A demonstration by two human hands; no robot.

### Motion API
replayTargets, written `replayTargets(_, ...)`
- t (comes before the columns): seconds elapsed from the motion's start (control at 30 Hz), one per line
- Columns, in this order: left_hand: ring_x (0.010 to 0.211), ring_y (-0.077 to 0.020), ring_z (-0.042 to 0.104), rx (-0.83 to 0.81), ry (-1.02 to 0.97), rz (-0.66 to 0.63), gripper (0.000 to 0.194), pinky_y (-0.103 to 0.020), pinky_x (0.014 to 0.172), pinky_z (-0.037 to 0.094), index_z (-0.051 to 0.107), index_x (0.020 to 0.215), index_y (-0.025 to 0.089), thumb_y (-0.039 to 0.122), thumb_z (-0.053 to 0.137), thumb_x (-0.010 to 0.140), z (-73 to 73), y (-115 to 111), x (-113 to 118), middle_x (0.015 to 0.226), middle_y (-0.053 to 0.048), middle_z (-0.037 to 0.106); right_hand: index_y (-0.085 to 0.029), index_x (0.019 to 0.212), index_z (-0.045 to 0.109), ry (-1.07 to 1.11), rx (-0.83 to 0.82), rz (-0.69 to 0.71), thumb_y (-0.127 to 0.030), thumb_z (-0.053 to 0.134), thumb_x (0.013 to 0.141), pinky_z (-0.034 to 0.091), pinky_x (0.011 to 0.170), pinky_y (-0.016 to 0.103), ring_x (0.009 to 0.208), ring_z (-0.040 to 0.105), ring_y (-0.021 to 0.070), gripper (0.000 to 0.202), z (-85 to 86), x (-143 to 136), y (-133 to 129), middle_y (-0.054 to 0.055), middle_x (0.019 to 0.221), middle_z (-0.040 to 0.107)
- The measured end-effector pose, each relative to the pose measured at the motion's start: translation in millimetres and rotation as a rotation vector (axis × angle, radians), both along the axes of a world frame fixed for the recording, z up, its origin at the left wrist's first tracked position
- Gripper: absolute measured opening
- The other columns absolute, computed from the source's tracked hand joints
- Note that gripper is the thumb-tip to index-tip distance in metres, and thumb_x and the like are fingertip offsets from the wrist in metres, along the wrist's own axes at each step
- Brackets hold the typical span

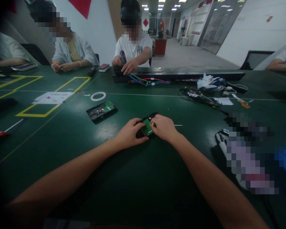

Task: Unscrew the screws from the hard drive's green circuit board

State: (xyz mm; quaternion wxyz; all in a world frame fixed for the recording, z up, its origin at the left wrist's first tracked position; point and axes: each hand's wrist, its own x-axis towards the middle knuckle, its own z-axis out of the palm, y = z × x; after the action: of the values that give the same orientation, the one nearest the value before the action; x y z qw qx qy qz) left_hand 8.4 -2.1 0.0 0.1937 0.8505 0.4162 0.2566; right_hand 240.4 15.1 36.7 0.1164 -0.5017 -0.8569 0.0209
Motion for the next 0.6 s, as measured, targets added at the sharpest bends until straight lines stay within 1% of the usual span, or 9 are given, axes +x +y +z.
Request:
replayTargets(0.13, 0.137, -0.0447, 0.051, 0.002, -0.011, -0.004, 0.061, -0.064, 0.115, 0.045, 0.069, 0.133, 0.025, 0.057, 0.081, 0.083, -0.3, 0.1, -0.2, 0.149, -0.018, 0.053, -0.02, 0.098, 0.076, 0.003, 0.001, -0.011, -0.031, 0.062, 0.101, 0.045, 0.071, 0.033, 0.087, 0.065, 0.0209, 0.018, -1.1, 0.4, 1.0, 0.007, 0.105, 0.072)
replayTargets(0.23, 0.136, -0.0446, 0.052, -0.007, -0.028, -0.001, 0.06, -0.064, 0.114, 0.045, 0.069, 0.132, 0.024, 0.056, 0.082, 0.083, 0.4, 0.1, -0.7, 0.149, -0.018, 0.053, -0.02, 0.097, 0.075, 0.028, 0.022, -0.003, -0.035, 0.063, 0.099, 0.045, 0.072, 0.033, 0.088, 0.065, 0.0219, 0.019, 2.3, 3.4, 2.2, 0.008, 0.104, 0.071)
replayTargets(0.3, 0.136, -0.044, 0.052, -0.003, -0.029, -0.002, 0.058, -0.063, 0.115, 0.046, 0.069, 0.13, 0.024, 0.056, 0.082, 0.083, 1.1, 0.1, -1.1, 0.149, -0.018, 0.053, -0.019, 0.096, 0.072, 0.1, 0.077, -0.015, -0.039, 0.064, 0.098, 0.047, 0.076, 0.035, 0.089, 0.065, 0.0231, 0.022, 7.5, 7.6, 4.1, 0.009, 0.1, 0.07)
replayTargets(0.37, 0.138, -0.0438, 0.052, 0.009, -0.009, -0.005, 0.059, -0.061, 0.116, 0.046, 0.07, 0.128, 0.023, 0.058, 0.082, 0.082, 2.2, -0.3, -1.0, 0.151, -0.018, 0.052, -0.019, 0.095, 0.071, 0.212, 0.142, -0.055, -0.037, 0.061, 0.098, 0.048, 0.084, 0.037, 0.092, 0.064, 0.0239, 0.02, 13.6, 12.8, 6.6, 0.01, 0.099, 0.069)
replayTargets(0.43, 0.14, -0.0431, 0.051, 0.019, 0.037, -0.004, 0.061, -0.059, 0.116, 0.048, 0.069, 0.128, 0.021, 0.06, 0.082, 0.082, 4.0, -1.1, -0.3, 0.154, -0.019, 0.048, -0.018, 0.101, 0.07, 0.306, 0.198, -0.098, -0.029, 0.06, 0.095, 0.05, 0.087, 0.04, 0.093, 0.064, 0.0254, 0.016, 19.1, 17.8, 8.6, 0.011, 0.101, 0.067)
replayTargets(0.47, 0.14, -0.0423, 0.051, 0.024, 0.066, 0.0, 0.062, -0.058, 0.116, 0.049, 0.068, 0.128, 0.02, 0.059, 0.081, 0.082, 5.3, -1.8, 0.3, 0.155, -0.019, 0.047, -0.018, 0.105, 0.07, 0.342, 0.209, -0.117, -0.024, 0.06, 0.091, 0.051, 0.09, 0.042, 0.095, 0.064, 0.0263, 0.019, 21.2, 19.9, 9.1, 0.012, 0.103, 0.065)
replayTargets(0.53, 0.14, -0.0401, 0.052, 0.035, 0.124, 0.014, 0.062, -0.055, 0.115, 0.05, 0.067, 0.13, 0.018, 0.058, 0.078, 0.085, 8.4, -3.6, 1.9, 0.157, -0.019, 0.044, -0.016, 0.115, 0.071, 0.384, 0.205, -0.141, -0.019, 0.058, 0.086, 0.052, 0.093, 0.046, 0.098, 0.063, 0.0281, 0.032, 24.9, 23.0, 8.8, 0.014, 0.109, 0.061)
replayTargets(0.6, 0.138, -0.0385, 0.053, 0.048, 0.175, 0.03, 0.062, -0.053, 0.115, 0.052, 0.067, 0.131, 0.015, 0.058, 0.075, 0.087, 12.2, -6.8, 3.8, 0.156, -0.02, 0.044, -0.014, 0.126, 0.069, 0.405, 0.202, -0.143, -0.02, 0.057, 0.087, 0.052, 0.096, 0.049, 0.101, 0.063, 0.0296, 0.042, 28.8, 24.5, 6.7, 0.016, 0.114, 0.058)
